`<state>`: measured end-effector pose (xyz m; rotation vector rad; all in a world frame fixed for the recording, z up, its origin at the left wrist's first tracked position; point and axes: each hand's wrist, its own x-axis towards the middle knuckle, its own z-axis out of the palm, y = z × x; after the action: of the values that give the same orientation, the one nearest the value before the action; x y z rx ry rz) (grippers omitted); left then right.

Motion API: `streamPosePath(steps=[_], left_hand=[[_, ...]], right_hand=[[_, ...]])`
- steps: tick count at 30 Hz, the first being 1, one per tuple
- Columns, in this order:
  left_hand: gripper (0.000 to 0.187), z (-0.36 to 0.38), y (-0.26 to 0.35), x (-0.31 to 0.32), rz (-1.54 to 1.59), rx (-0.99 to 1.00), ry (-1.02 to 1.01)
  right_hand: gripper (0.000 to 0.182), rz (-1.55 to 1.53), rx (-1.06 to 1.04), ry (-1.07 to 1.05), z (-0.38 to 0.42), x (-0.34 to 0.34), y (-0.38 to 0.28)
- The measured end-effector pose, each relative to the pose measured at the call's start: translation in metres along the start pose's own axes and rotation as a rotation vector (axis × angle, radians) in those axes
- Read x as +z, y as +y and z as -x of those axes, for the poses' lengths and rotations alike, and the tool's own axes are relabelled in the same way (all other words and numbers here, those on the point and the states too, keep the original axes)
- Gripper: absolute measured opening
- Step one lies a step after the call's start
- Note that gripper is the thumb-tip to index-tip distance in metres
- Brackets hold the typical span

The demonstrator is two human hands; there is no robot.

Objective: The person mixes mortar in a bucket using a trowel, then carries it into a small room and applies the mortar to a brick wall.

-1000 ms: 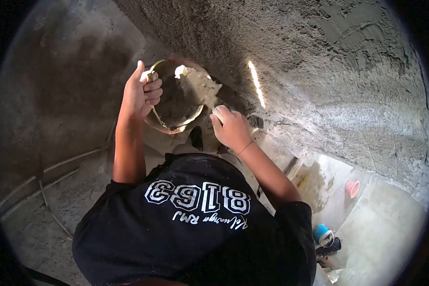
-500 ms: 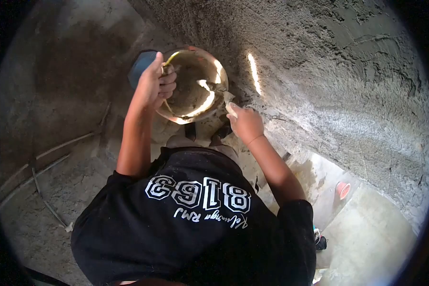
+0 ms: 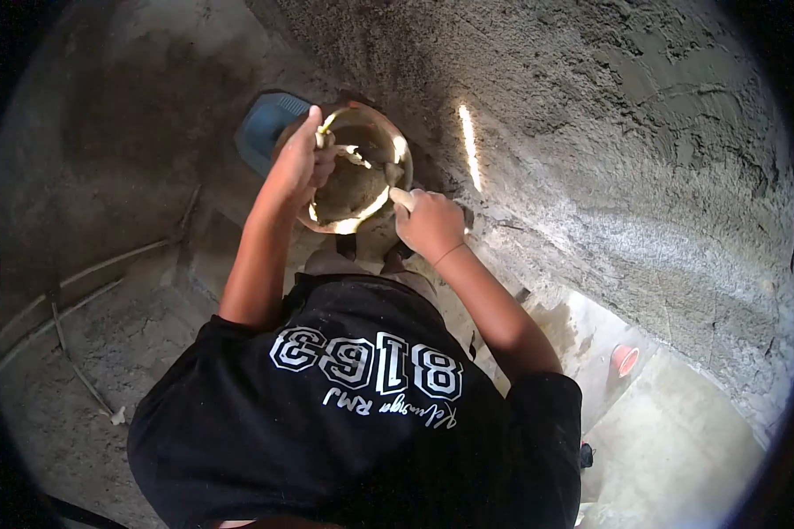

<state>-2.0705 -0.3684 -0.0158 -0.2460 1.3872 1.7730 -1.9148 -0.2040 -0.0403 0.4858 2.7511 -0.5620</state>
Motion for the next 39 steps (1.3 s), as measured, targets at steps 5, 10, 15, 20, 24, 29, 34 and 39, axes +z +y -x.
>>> streamPosePath(steps=[5,10,15,20,24,29,34,39], left_hand=[[0.046,-0.021,-0.042,0.018,-0.221,0.120,0.016],[0.048,-0.017,-0.044,0.007,-0.138,0.117,-0.020],[0.057,-0.037,-0.076,-0.004,-0.469,0.158,0.007],[0.061,-0.029,-0.062,-0.009,-0.450,0.116,-0.072],[0.061,-0.030,-0.073,-0.011,-0.470,0.194,-0.138],[0.059,-0.027,-0.078,-0.019,-0.545,0.321,-0.193],[0.061,-0.014,-0.054,-0.020,-0.439,0.153,-0.101],[0.062,-0.024,-0.069,-0.026,-0.627,0.330,-0.136]], right_hand=[[0.030,-0.495,0.164,-0.657,-0.058,0.055,0.006],[0.027,0.191,-0.390,-0.475,-0.076,0.079,-0.020],[0.035,0.325,-0.279,-0.480,-0.078,0.058,-0.048],[0.049,0.803,-0.507,-0.155,-0.106,0.100,-0.018],[0.063,0.659,-0.518,0.041,-0.076,0.102,-0.012],[0.063,1.178,-0.438,0.430,-0.089,0.107,-0.029],[0.060,1.941,-0.341,0.772,-0.082,0.136,0.008],[0.058,4.256,-0.321,0.377,-0.135,0.168,-0.016]])
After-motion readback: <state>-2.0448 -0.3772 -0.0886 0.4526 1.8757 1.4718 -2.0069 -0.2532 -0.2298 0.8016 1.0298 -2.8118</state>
